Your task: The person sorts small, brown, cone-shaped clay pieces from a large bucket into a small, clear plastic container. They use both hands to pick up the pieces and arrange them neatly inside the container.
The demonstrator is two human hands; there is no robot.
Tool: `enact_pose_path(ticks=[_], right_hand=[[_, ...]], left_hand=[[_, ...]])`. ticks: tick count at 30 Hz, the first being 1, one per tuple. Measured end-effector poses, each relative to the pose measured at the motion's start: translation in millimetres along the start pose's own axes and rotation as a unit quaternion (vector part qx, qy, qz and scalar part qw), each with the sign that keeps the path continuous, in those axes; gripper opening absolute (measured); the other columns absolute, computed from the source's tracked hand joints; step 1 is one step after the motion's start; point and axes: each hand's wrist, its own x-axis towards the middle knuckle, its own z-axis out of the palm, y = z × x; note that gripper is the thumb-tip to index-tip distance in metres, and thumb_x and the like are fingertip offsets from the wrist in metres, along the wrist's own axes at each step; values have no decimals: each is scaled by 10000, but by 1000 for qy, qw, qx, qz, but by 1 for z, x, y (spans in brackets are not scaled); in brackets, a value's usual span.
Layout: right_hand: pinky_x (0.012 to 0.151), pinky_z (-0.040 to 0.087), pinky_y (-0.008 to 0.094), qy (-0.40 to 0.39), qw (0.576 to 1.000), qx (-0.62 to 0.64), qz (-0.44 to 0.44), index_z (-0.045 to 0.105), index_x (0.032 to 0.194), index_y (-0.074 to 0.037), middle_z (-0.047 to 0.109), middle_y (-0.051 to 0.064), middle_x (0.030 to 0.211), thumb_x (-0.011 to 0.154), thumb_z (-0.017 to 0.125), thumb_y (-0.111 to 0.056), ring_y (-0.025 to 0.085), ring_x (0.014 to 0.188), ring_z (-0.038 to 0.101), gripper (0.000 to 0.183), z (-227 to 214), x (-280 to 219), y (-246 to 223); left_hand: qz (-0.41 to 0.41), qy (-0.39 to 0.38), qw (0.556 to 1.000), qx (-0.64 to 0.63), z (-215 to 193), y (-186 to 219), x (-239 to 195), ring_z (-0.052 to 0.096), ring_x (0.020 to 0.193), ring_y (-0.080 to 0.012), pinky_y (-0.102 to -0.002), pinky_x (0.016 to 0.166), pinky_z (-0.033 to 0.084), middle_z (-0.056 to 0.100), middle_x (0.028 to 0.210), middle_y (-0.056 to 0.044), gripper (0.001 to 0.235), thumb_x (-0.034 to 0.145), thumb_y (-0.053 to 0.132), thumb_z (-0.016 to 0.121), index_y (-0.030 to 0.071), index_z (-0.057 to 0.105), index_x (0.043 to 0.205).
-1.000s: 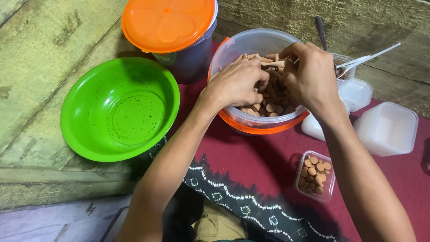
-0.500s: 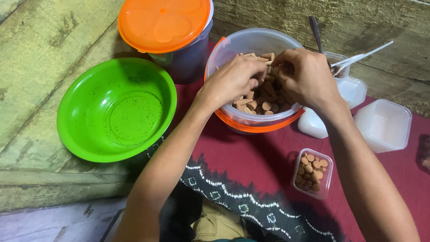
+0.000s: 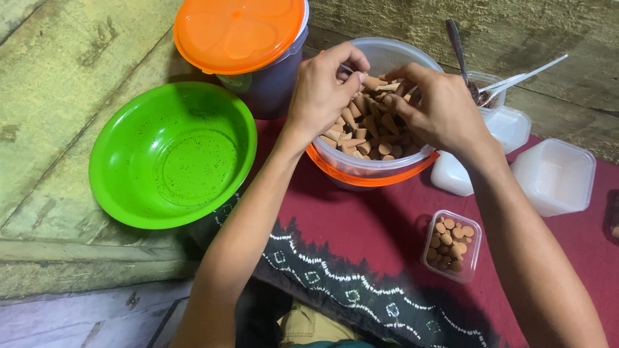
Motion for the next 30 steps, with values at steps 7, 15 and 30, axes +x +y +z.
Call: enact_pose_path(ticks=[7,15,30], right_hand=[[707,473,311,45,994,98,3,759,1144,-129,761,-3,938,1029,700,-355,109,749,624,260,1,-3,-2],[667,538,242,108,982,152,10,742,1106,-66,758,23,941,1003,803,-107,87,743,654,127,8,-3,5],[762,526,247,227,961,158,-13,697,1127,-42,739,41,951,1056,765,-73,97,823,658,104,21,-9,12]], left_hand=[[-30,-56,995,-83,-9,15,-1,766,666,-42,-181,621,584,729,773,73,168,840,18,632,176,669,884],[-34,-58,985,-157,-7,11,-1,837,788,-165,-208,598,693,731,949,-23,174,930,-41,628,106,626,1023],[-32,-389,904,176,13,3,1,622,1088,-306,-463,937,439,681,1121,-82,178,769,112,688,136,681,945]])
